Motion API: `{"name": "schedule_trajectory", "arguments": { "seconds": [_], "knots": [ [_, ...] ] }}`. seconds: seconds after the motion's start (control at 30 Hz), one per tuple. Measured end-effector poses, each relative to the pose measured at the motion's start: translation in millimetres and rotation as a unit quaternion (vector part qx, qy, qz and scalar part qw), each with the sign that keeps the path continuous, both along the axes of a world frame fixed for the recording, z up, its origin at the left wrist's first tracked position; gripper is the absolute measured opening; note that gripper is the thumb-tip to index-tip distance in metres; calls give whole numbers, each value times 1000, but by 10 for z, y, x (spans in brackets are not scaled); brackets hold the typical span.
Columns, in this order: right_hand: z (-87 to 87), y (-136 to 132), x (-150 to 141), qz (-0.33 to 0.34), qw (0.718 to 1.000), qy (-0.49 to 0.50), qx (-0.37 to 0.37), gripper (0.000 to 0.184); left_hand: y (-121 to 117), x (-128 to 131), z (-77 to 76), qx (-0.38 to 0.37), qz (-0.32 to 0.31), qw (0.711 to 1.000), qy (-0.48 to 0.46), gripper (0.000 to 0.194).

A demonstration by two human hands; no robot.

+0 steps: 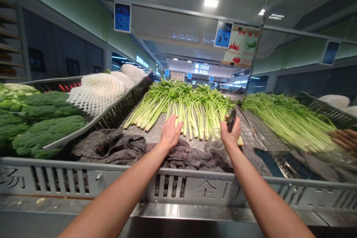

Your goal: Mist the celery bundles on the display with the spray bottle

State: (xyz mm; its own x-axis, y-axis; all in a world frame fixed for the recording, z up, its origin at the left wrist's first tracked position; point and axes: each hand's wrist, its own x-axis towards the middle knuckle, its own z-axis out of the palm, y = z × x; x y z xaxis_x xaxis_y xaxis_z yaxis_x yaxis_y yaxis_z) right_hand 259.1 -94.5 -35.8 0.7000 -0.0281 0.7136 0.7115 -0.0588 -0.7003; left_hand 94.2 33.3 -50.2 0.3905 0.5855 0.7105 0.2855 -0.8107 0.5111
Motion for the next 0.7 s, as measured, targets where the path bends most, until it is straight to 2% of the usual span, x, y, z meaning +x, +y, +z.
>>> {"name": "schedule_trajectory", "arguments": {
  "seconds": [0.13, 0.23, 0.33, 0.53, 0.7],
  "knots": [
    [-1, 6, 4, 12, 1000, -4, 0, 24, 6, -4, -5, -5, 3, 1000, -1, 40],
    [-1, 10, -12, 31, 999, -2, -30, 20, 8, -6, -9, -7, 3, 1000, 1, 40],
    [-6, 14, -32, 42, 997, -10, -56, 21, 16, -4, -16, -5, 1, 1000, 1, 40],
    [-29, 27, -21, 22, 998, -19, -55, 28, 43, 7, -42, 4, -1, 1000, -8, 40],
    [-49, 36, -52, 83, 992, -10, -99, 25, 38, 8, -44, 2, -3, 1000, -8, 40]
  ]
}}
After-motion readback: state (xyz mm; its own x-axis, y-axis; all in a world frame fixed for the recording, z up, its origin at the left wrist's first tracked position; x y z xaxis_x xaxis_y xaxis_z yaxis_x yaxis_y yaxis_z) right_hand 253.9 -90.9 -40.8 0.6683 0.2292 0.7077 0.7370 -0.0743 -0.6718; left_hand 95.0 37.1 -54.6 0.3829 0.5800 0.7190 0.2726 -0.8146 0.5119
